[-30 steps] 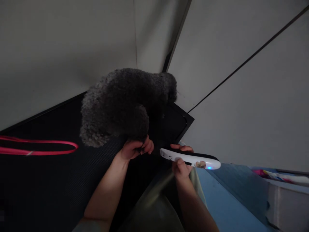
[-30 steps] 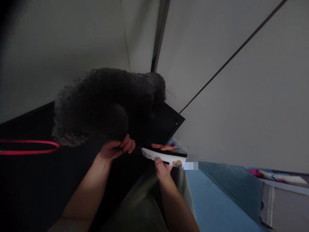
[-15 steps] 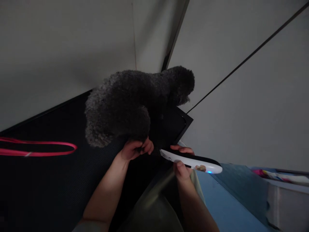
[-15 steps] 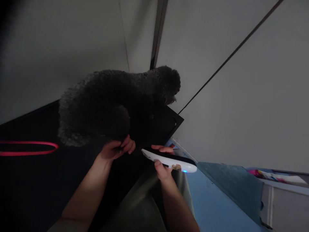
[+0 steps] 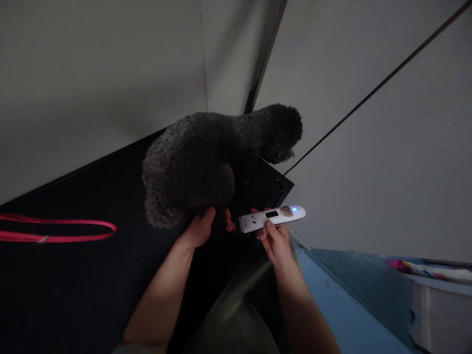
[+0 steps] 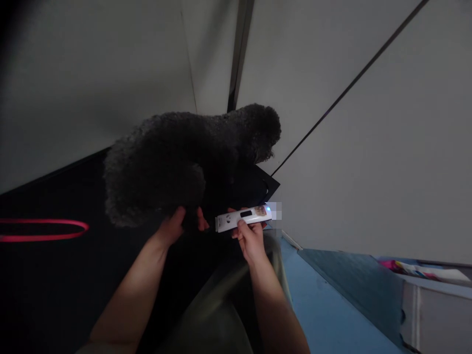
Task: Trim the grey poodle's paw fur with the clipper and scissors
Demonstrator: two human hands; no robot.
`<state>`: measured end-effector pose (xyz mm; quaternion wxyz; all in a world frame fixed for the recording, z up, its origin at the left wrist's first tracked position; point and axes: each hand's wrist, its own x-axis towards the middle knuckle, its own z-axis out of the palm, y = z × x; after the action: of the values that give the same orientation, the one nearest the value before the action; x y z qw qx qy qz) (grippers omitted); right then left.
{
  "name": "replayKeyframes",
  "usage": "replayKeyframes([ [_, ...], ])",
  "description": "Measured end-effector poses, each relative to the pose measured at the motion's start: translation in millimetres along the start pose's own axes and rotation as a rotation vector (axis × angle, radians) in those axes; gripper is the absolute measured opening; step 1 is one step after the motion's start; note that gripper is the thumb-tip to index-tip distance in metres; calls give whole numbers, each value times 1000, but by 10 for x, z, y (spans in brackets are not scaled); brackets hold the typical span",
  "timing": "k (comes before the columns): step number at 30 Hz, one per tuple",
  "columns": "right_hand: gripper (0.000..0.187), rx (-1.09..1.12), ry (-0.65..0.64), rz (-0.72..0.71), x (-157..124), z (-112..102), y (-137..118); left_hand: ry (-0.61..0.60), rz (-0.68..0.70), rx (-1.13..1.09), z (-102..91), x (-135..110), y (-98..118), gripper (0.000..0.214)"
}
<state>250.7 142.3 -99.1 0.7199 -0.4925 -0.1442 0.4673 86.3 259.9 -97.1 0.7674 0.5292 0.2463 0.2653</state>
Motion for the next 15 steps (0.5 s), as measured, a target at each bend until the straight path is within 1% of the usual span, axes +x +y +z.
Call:
replayKeyframes([
  [2,42,-14,18,26,92,24,-12,15,19,13,18,-9,17,49],
  [4,41,-30,31,47,179,63,-27,15,7,30,27,-13,32,47],
  [8,40,-94,-6,138,291,161,-59,-21,-9,44,8,-13,39,43],
  [11,40,-130,-37,195,304,200,-56,-41,25,43,0,-13,32,46],
  [15,43,-32,-34,205,268,200,-18,-68,57,24,5,-12,8,52],
])
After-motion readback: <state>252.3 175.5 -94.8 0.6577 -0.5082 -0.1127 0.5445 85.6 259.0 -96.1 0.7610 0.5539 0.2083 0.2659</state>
